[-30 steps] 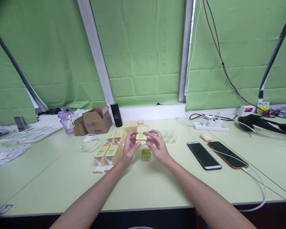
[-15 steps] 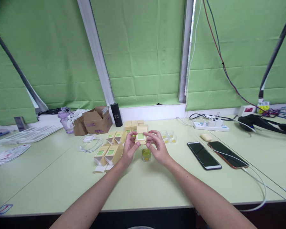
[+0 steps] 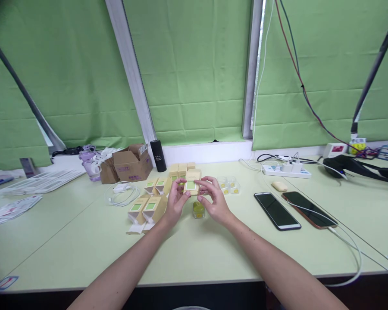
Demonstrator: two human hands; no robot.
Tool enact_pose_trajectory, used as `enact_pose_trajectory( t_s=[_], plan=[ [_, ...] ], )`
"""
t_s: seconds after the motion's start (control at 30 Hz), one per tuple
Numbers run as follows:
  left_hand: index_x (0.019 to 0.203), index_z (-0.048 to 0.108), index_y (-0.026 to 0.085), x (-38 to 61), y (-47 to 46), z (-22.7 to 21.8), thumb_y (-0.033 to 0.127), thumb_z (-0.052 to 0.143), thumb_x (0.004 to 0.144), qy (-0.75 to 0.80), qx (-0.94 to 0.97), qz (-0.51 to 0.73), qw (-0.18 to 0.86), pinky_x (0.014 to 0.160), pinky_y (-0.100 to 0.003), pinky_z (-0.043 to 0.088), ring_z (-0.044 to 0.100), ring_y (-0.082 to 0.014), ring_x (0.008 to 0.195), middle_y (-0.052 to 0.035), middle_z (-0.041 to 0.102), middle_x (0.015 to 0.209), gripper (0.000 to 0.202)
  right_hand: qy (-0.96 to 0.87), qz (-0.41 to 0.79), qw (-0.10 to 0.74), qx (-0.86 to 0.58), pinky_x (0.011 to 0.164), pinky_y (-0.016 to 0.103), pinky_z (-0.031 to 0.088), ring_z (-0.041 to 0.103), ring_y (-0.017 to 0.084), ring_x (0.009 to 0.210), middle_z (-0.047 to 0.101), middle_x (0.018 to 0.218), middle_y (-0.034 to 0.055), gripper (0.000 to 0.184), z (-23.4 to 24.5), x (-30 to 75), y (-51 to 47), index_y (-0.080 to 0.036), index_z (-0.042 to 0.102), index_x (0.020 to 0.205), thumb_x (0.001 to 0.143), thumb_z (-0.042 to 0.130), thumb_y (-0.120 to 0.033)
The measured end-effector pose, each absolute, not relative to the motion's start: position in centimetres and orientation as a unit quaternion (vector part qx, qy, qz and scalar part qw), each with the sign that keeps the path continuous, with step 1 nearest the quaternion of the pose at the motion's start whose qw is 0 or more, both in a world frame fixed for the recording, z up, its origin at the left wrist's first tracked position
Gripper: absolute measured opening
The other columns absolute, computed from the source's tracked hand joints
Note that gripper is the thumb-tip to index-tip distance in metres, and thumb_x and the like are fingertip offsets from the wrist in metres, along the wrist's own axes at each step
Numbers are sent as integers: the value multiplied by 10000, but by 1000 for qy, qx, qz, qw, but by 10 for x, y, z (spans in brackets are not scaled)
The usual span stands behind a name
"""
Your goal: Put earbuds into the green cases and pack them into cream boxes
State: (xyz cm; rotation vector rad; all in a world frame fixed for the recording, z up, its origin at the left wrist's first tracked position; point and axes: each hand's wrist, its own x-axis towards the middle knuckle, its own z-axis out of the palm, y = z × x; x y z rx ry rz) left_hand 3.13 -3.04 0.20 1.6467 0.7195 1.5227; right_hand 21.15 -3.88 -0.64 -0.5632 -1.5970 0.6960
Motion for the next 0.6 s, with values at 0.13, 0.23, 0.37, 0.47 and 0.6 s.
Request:
enact_pose_trajectory(
  t_s=[0.13,0.23,0.37,0.47,0.6],
  plan=[
    [1232,537,248,31,-30,1,467,720,918,286,649,594,379,900,-368,514,629,-225,1015,-76,629,1120,424,-691,304,610,-243,1043,471,566,677,218,1049,451,1357,92,451,-7,211,-39,-341,668,1374,945,715,-471],
    [1239,534,247,31,-30,1,487,711,924,283,651,594,378,908,-375,513,627,-229,1021,-84,626,1134,434,-687,305,612,-245,1038,473,570,681,215,1034,452,1356,91,450,-6,211,-39,-345,670,1369,940,725,-467],
    [1263,527,248,30,-30,1,506,713,920,272,654,591,386,927,-379,508,626,-238,1059,-94,621,1179,467,-683,302,615,-255,1037,476,576,679,212,1020,463,1352,94,468,-6,210,-39,-338,672,1362,926,739,-494],
    [1288,520,255,29,-31,1,496,743,897,259,663,582,393,944,-383,503,623,-246,1091,-99,614,1219,511,-679,292,620,-262,1019,466,588,672,212,1017,468,1355,100,474,-6,210,-38,-329,675,1353,920,743,-511],
    [1303,511,262,28,-32,1,469,787,858,253,673,575,390,953,-396,502,621,-253,1103,-98,614,1219,564,-673,288,629,-261,1007,464,590,680,209,1001,467,1349,96,439,-6,209,-37,-334,679,1337,933,736,-494]
  ],
)
